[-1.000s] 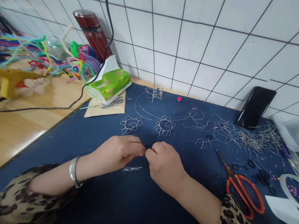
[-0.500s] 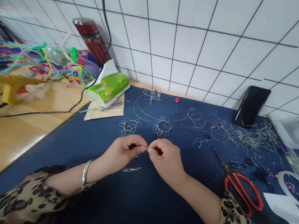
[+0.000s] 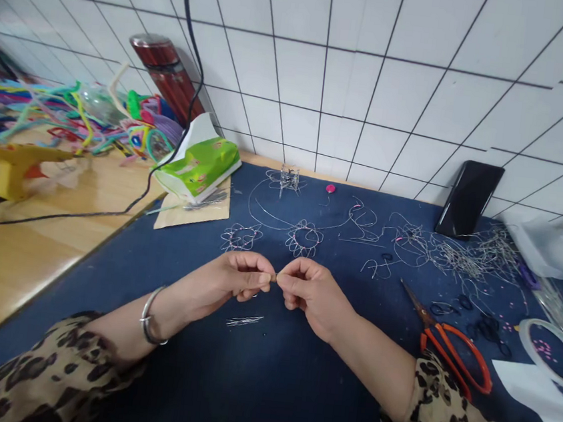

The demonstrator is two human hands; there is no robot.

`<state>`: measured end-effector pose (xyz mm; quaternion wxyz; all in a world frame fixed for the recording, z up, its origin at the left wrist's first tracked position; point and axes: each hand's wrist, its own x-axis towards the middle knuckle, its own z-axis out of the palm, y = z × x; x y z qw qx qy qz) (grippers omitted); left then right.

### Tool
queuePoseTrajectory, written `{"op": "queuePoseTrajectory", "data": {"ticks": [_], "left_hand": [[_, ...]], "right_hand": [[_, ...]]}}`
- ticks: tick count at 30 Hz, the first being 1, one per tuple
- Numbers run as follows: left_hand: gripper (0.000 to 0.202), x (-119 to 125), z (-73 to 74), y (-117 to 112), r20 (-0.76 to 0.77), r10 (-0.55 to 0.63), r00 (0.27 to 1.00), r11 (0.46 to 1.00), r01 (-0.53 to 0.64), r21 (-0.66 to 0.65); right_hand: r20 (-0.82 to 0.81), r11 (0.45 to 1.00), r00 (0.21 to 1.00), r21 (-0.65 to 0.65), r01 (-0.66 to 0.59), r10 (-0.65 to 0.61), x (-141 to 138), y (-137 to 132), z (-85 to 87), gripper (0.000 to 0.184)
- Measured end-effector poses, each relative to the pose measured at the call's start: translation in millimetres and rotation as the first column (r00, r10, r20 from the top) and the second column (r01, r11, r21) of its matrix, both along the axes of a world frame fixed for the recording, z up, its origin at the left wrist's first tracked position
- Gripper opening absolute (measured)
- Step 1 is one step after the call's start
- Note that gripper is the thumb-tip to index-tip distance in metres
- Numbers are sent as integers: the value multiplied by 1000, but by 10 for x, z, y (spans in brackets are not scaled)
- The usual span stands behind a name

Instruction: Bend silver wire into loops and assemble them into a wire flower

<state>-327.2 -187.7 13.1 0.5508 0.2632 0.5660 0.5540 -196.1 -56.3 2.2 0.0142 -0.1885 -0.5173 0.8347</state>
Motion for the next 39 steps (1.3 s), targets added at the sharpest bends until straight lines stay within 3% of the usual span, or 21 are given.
{"op": "queuePoseTrajectory", "data": {"ticks": [3, 6, 10, 13, 20, 24, 39], "left_hand": [[15, -69, 44, -31, -100, -82, 992, 996, 78, -43], [17, -73, 48, -37, -84, -108, 991, 993, 103, -56], [23, -45, 32, -21, -63, -78, 995, 996, 75, -48], [19, -32, 21, -13, -63, -77, 995, 996, 73, -53], [16, -36, -5, -21, -83, -87, 993, 996, 84, -44], [13, -25, -15, -23, -116, -82, 990, 995, 75, -61], [11, 112, -78, 2, -24, 86, 996, 996, -85, 36]], "right_hand": [[11, 998, 1000, 69, -13, 12, -3, 4, 7, 15], [4, 981, 1000, 192, 8, -9, -3, -9, 35, 14], [-13, 901, 999, 431, 46, -45, 4, -33, 76, 11], [-23, 852, 999, 521, 54, -50, 12, -45, 78, 11], [54, 929, 997, 362, -72, 56, 4, 35, 82, 14], [73, 943, 991, 307, -132, 115, 4, 85, 97, 12], [-13, 993, 1000, 114, 16, -14, 13, -37, 23, 16]]}}
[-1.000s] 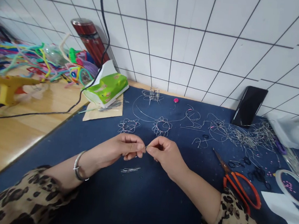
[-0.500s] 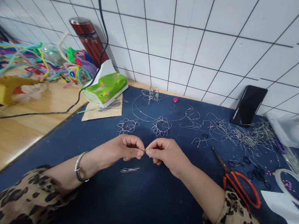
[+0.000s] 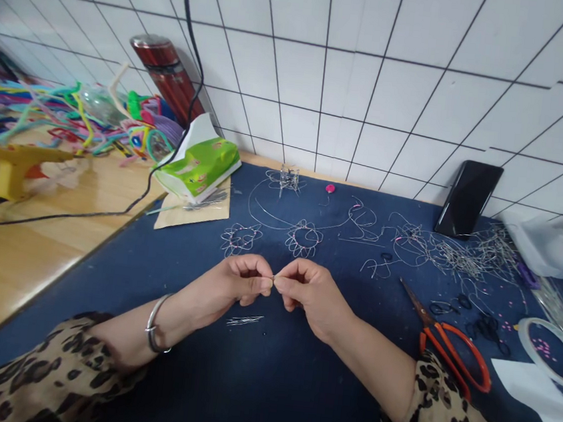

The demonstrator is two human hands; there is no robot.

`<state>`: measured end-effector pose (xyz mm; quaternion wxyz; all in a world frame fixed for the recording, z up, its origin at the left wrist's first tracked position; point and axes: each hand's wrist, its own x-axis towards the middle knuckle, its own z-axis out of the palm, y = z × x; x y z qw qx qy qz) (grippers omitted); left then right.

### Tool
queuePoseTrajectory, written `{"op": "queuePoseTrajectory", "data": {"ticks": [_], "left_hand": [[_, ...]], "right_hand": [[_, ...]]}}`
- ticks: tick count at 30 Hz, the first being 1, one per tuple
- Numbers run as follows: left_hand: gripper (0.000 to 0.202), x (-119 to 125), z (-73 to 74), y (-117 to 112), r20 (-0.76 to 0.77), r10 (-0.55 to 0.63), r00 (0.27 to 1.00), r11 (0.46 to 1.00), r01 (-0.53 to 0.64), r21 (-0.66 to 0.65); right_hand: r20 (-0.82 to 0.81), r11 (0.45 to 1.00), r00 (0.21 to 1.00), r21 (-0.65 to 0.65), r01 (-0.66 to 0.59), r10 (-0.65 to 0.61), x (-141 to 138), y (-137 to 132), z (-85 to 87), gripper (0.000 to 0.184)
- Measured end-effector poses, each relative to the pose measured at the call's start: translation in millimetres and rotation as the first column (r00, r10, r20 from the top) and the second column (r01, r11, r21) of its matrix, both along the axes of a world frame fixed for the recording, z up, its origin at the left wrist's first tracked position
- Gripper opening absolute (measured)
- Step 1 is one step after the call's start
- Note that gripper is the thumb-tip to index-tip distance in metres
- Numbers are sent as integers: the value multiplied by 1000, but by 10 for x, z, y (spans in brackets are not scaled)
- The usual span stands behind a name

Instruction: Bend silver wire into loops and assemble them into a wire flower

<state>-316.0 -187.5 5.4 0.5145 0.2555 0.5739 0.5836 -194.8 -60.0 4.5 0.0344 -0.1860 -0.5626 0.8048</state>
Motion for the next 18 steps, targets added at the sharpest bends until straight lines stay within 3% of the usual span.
{"op": "queuePoseTrajectory", "data": {"ticks": [18], "left_hand": [[14, 193, -24, 32, 108, 165, 980, 983, -173, 64]], "right_hand": [[-55, 984, 992, -146, 104, -113, -11, -134, -57, 14]]}}
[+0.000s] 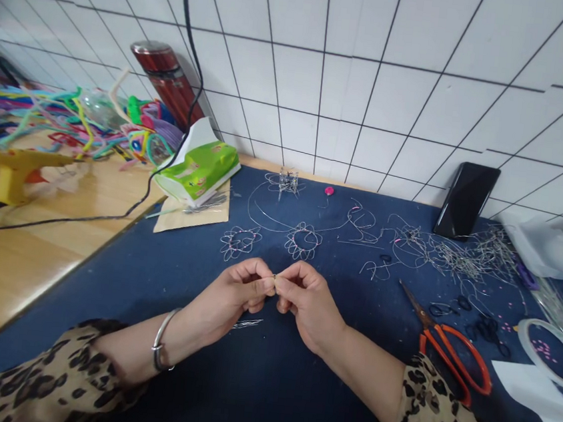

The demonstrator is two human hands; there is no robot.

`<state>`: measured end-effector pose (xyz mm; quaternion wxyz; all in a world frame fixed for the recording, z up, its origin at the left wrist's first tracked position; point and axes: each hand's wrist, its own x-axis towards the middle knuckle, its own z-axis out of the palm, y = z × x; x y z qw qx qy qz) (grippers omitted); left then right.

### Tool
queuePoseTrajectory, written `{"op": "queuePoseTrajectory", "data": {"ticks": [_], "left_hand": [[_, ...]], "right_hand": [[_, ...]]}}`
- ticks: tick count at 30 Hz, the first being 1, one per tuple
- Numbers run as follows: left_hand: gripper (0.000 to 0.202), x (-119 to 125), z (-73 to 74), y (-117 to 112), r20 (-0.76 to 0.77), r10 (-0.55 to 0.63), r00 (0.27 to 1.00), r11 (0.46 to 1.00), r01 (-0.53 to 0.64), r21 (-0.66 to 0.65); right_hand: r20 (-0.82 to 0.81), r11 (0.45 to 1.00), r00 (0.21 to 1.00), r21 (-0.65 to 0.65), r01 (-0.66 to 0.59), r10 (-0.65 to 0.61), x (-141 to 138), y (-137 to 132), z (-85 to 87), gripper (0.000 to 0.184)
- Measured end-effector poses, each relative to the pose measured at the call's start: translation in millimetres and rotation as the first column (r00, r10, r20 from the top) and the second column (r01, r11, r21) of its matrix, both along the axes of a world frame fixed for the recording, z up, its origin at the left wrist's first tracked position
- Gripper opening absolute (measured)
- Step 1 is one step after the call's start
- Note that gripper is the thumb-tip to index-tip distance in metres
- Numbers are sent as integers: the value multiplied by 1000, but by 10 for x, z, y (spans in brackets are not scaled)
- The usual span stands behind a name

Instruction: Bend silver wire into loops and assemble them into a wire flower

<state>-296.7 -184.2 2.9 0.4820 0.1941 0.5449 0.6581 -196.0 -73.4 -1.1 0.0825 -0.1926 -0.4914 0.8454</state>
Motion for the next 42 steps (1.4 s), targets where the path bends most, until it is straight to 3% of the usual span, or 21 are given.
{"op": "queuePoseTrajectory", "data": {"ticks": [22, 26, 30, 32, 33, 34, 36, 38, 39, 40, 42], "left_hand": [[14, 172, -5, 21, 30, 118, 993, 993, -118, 28], [14, 55, 20, 18, -53, 44, 998, 999, -44, 3], [11, -268, 102, -28, -317, -191, 929, 981, 169, -94], [10, -450, 174, -72, -508, -282, 814, 959, 235, -157], [9, -531, 213, -96, -583, -332, 741, 943, 274, -189], [9, -600, 249, -119, -635, -384, 670, 922, 319, -220], [11, -696, 302, -156, -717, -482, 504, 868, 385, -313], [13, -734, 322, -174, -753, -569, 331, 801, 430, -417], [14, -735, 321, -178, -758, -599, 259, 772, 439, -460], [14, -728, 316, -178, -760, -617, 203, 751, 440, -493], [12, -703, 298, -176, -768, -627, 133, 738, 418, -530]], "right_hand": [[-60, 993, 992, 9, 115, -114, -13, -87, -81, 15], [-26, 989, 995, 112, 100, -98, -21, -56, -36, 14], [86, 922, 996, 386, -3, -33, -2, -3, 35, 15], [149, 844, 989, 528, -98, 21, 16, 1, 49, 18], [176, 778, 983, 610, -151, 53, 25, -5, 45, 17], [196, 688, 976, 696, -204, 92, 34, -18, 34, 15], [231, 446, 956, 847, -290, 184, 50, -57, -5, 10], [270, 198, 928, 925, -324, 256, 60, -103, -54, 9], [287, 103, 920, 941, -323, 269, 63, -124, -77, 9], [301, 29, 915, 947, -320, 271, 65, -141, -94, 8], [321, -63, 911, 947, -316, 260, 64, -168, -112, 7]]}}
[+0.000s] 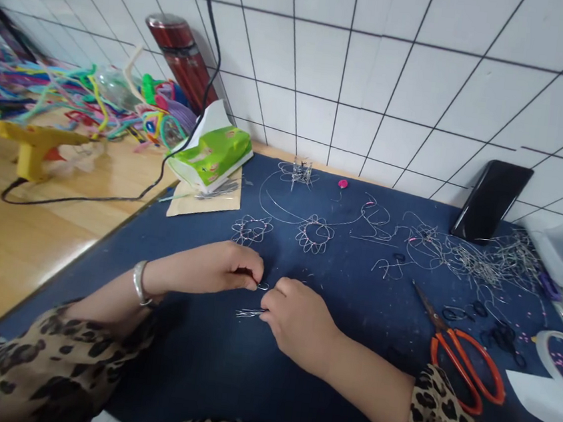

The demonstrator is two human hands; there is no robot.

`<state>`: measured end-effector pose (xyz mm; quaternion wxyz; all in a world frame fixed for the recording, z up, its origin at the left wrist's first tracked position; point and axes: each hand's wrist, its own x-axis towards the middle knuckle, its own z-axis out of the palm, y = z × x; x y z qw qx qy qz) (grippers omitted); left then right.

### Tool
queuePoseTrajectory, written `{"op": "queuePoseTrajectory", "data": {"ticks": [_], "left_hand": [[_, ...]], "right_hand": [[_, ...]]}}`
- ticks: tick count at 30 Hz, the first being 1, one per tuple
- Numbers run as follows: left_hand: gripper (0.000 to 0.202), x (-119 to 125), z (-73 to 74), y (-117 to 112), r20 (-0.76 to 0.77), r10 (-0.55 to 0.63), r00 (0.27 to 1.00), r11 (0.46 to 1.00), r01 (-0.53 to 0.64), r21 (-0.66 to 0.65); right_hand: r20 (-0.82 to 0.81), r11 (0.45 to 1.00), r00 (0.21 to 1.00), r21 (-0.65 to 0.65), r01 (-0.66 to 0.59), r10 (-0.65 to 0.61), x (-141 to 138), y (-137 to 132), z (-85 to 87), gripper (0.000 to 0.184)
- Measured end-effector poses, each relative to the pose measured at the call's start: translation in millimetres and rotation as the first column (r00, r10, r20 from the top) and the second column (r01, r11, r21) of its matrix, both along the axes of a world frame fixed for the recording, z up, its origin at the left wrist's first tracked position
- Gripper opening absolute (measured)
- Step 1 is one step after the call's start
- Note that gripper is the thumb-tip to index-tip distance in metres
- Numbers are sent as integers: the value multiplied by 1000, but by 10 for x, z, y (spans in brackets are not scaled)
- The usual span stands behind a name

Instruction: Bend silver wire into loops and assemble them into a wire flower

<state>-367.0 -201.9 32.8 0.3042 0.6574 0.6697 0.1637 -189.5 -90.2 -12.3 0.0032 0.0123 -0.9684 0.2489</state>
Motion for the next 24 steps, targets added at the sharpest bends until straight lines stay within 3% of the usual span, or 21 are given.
{"op": "queuePoseTrajectory", "data": {"ticks": [5, 9, 13, 18, 21, 24], "left_hand": [[8, 16, -32, -10, -80, 15, 997, 1000, -13, 24], [12, -10, -16, -19, -59, 92, 994, 991, -86, 105], [15, 10, 41, -13, 99, 40, 994, 992, -51, 111], [12, 69, 59, -7, 321, -25, 947, 999, 11, 43], [13, 113, 25, -3, 253, -35, 967, 999, 23, 48], [17, 184, -16, -6, 42, -28, 999, 994, 23, 108]], "right_hand": [[6, 993, 1000, 119, -22, 21, -6, -21, 38, 13], [4, 999, 1000, 47, -6, 6, -8, 8, 67, 13], [-32, 998, 999, -56, 27, -29, -12, 75, 54, 12], [-74, 994, 995, -95, 53, -60, -17, 137, 35, 11], [-93, 996, 994, -65, 54, -60, -18, 145, 48, 13], [-121, 999, 992, 21, 47, -44, -17, 146, 66, 16]]}}
